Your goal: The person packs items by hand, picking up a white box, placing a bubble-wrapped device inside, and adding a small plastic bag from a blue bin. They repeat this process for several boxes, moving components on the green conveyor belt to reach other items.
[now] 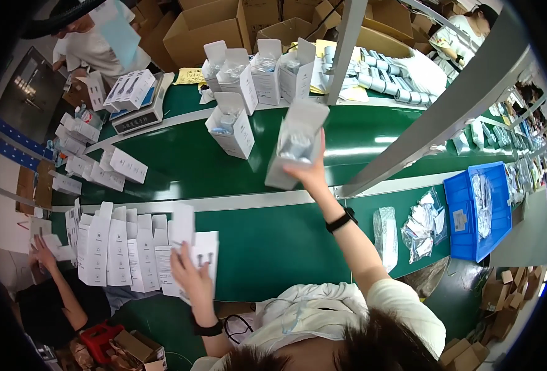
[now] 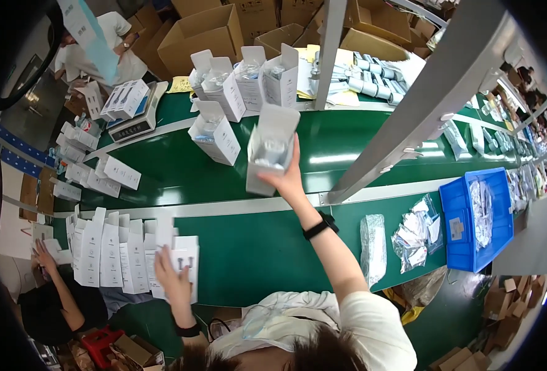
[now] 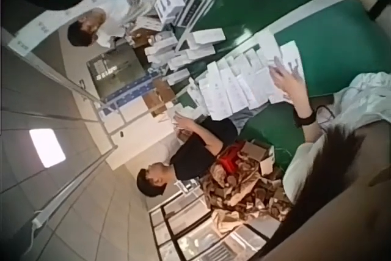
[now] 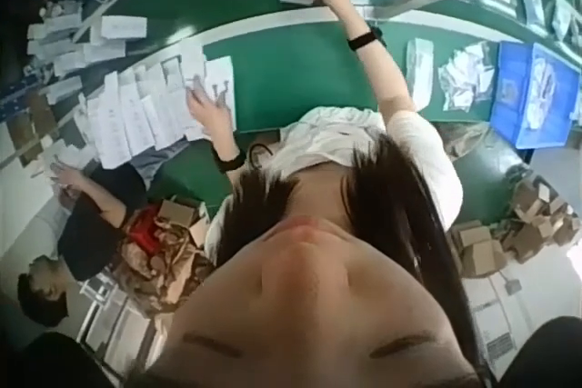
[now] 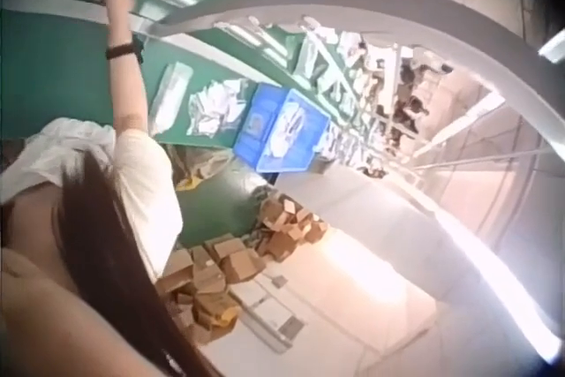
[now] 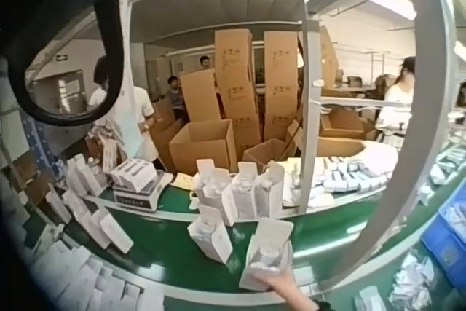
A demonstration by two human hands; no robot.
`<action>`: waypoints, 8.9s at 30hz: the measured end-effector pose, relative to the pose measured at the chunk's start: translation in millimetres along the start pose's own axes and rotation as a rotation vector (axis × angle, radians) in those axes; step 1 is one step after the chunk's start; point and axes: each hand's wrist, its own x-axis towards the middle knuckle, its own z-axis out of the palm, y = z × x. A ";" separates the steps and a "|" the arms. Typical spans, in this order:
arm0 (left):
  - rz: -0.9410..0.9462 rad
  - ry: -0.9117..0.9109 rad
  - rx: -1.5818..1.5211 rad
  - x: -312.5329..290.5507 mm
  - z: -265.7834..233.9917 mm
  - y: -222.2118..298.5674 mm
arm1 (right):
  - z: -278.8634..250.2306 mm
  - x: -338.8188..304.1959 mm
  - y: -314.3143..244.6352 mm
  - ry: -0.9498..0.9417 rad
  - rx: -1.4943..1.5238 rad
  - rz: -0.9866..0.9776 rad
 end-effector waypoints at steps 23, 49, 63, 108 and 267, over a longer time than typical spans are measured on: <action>0.494 -0.498 0.228 -13.8 123.2 124.2 | -224.3 -196.4 -20.9 0.334 -1.606 0.529; 0.599 -0.526 -0.877 -48.2 112.4 166.5 | -134.7 -151.4 -64.2 0.507 1.109 0.345; 1.086 -0.053 -0.931 -37.0 108.9 180.0 | -101.6 -148.2 -99.0 -0.133 -0.727 -0.463; 0.334 -0.064 -0.781 -30.7 55.6 121.8 | -50.7 -158.1 -80.5 -0.735 -0.821 -0.473; 0.708 -0.368 -0.711 -25.0 102.1 173.0 | -280.5 83.7 86.0 -0.159 -1.407 0.715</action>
